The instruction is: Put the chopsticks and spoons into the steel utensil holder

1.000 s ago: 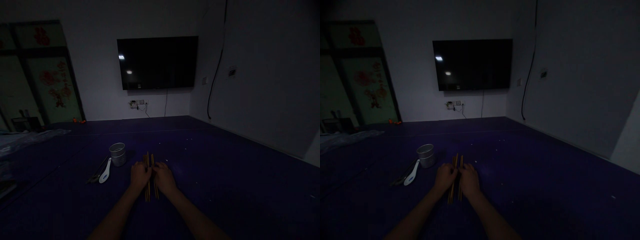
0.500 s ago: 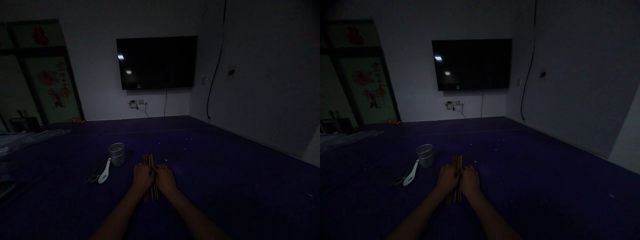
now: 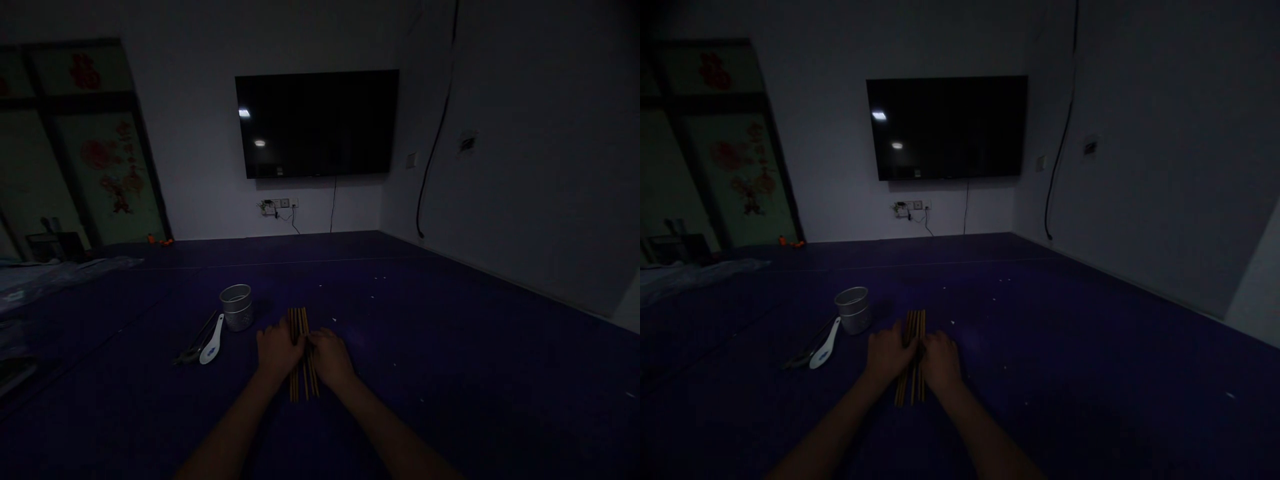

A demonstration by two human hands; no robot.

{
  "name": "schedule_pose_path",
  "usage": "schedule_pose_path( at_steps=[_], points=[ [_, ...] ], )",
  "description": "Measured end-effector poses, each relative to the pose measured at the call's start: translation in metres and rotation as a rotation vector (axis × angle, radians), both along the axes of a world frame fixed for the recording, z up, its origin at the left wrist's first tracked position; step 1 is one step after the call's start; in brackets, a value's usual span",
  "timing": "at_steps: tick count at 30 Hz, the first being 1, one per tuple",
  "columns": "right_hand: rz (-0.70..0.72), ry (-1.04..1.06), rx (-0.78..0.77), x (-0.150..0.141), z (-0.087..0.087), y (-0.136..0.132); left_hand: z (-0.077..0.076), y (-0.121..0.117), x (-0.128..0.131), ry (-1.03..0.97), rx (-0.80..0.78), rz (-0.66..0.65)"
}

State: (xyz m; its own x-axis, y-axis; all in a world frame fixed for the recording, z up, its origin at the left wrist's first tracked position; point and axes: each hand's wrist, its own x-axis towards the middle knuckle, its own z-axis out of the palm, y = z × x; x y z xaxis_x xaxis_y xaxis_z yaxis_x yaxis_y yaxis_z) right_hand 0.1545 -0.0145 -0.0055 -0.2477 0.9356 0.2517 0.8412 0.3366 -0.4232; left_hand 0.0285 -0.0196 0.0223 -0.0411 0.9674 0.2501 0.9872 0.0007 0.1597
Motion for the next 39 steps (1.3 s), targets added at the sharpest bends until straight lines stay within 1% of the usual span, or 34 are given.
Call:
schedule_pose_path(
  at_steps=[3,6,13,17,26,33,36,39],
  points=[
    [0.031,-0.001,0.008,0.0,0.0,0.0,-0.001,0.0,-0.001,0.004,-0.058,-0.046],
    [0.061,0.017,0.009,0.0,-0.001,-0.001,-0.004,0.001,-0.001,0.02,-0.054,-0.081],
    [0.076,0.042,0.0,-0.001,0.0,-0.001,-0.006,0.004,-0.001,0.043,-0.056,-0.091],
    [0.054,0.032,0.008,-0.002,0.0,-0.002,-0.005,0.004,-0.001,0.039,-0.063,-0.107],
    [0.049,-0.005,0.046,-0.003,0.002,-0.002,-0.005,0.004,-0.001,0.028,-0.073,-0.058],
    [0.01,-0.007,0.058,-0.003,0.009,-0.008,-0.006,0.005,-0.003,-0.004,-0.051,-0.029],
    [0.013,-0.022,0.035,-0.003,0.011,-0.009,-0.005,0.005,-0.002,-0.016,-0.056,-0.049],
    [0.043,-0.011,0.024,-0.003,0.01,-0.009,-0.005,0.005,-0.001,-0.037,-0.069,-0.066]
  ],
)
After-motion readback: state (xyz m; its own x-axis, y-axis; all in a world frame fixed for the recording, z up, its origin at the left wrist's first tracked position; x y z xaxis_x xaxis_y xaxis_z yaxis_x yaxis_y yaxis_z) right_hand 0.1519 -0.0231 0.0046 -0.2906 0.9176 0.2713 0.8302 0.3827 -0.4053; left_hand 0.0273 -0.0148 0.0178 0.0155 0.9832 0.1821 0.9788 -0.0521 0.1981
